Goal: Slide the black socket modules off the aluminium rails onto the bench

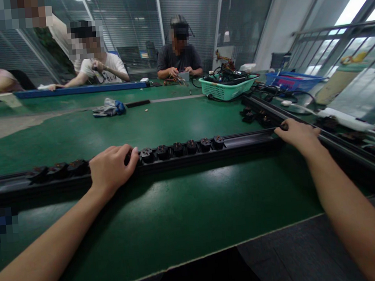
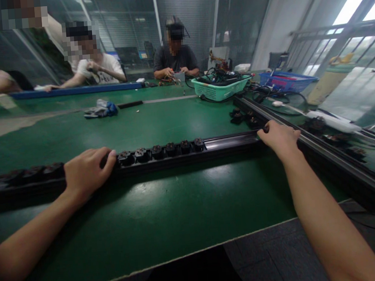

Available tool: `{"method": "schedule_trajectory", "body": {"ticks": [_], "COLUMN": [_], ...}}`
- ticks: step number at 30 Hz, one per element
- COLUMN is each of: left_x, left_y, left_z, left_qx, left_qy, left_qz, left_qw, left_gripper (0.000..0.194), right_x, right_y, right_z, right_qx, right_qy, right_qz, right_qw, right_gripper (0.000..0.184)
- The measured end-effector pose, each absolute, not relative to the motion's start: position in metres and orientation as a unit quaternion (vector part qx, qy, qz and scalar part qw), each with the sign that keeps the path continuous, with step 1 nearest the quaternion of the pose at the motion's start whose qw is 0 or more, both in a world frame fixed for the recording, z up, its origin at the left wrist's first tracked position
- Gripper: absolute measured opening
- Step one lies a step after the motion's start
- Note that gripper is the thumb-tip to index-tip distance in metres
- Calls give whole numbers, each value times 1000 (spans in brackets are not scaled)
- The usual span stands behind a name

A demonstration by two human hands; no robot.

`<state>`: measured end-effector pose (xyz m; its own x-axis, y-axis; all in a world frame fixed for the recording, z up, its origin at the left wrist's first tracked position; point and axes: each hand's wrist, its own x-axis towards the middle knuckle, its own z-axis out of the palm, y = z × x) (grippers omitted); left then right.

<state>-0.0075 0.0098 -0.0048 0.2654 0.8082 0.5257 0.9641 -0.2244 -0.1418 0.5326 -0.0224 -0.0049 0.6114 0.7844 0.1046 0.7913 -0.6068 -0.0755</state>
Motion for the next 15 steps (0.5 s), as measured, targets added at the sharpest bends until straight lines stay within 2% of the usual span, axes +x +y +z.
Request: {"method": "schedule_trajectory", "body": {"ticks": [15], "left_x": [-6], "left_y": [8], "left_z": [-2], "left_qx": [-763], "left_qy": [-583], "left_qz": [-169], "left_qw": [221], "left_gripper": [53], "right_x": [543], "right_y": [-22], "right_z": [-9], "right_qx": [-906], "right_qy": [-417], "right_qz": [-47], "right_qw": [58], "right_gripper": [62]}}
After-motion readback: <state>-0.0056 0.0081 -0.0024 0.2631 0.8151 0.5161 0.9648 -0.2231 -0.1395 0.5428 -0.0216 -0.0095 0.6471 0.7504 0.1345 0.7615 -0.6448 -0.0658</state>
